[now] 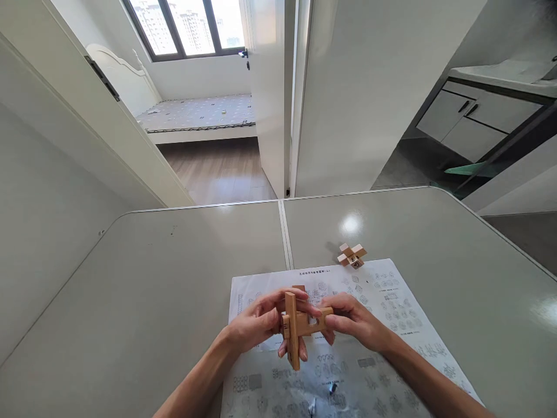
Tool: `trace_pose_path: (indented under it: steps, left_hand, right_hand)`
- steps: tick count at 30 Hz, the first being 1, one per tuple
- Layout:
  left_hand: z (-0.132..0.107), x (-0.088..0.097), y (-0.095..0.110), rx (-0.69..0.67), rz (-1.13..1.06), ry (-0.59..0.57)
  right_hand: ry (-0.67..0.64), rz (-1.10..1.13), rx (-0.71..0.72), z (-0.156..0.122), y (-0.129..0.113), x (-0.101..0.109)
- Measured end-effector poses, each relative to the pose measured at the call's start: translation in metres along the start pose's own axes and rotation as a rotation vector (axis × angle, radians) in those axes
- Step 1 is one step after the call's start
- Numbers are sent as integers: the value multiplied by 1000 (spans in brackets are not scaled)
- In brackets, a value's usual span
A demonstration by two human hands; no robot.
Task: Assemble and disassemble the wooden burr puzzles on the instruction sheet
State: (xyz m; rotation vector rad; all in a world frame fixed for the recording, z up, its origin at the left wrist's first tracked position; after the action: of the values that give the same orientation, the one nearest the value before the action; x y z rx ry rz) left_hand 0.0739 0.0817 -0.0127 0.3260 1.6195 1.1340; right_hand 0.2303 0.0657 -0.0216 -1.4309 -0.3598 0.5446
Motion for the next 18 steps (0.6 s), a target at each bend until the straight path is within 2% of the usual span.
trace_pose_path:
  steps: [4,18]
  left_hand:
    - [-1,-3,0,-22,-20,-45]
    - [1,7,-7,-75,-82,-5]
  right_hand:
    - [3,43,-15,-1,2,1]
    - [18,-8,-47,-1,3,3]
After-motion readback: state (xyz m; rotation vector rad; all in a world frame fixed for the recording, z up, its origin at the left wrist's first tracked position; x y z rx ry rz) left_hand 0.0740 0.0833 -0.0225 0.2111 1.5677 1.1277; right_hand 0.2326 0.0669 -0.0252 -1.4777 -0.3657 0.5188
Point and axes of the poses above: each hand's wrist, its own z-axis towards the middle knuckle, its own x-axis out of the back of the hand, y = z × x, the point moved 7 cm from there along z, towards the middle knuckle
